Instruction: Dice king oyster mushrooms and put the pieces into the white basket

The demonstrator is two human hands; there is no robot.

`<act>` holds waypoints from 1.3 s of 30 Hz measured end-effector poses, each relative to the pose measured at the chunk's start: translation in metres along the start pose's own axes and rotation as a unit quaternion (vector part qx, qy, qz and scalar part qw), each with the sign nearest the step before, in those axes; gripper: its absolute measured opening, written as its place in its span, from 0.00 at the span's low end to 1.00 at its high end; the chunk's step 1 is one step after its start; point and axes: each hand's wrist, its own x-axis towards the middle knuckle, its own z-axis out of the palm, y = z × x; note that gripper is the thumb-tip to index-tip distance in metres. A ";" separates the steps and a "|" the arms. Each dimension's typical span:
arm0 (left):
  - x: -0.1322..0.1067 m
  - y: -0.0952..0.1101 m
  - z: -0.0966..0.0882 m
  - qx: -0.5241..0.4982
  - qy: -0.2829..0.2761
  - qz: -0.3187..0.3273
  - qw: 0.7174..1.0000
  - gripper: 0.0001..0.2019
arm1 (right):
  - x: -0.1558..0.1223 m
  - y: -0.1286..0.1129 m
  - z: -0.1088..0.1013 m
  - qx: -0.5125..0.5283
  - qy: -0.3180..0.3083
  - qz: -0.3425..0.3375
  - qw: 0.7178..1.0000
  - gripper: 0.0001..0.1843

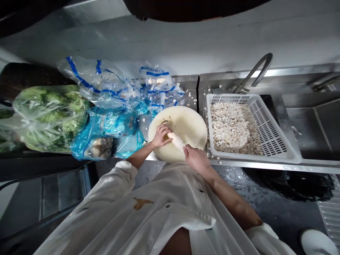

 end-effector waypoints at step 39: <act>-0.013 -0.004 0.012 -0.072 0.023 -0.041 0.996 0.27 | -0.002 -0.022 -0.017 -0.010 -0.041 0.057 0.997 0.27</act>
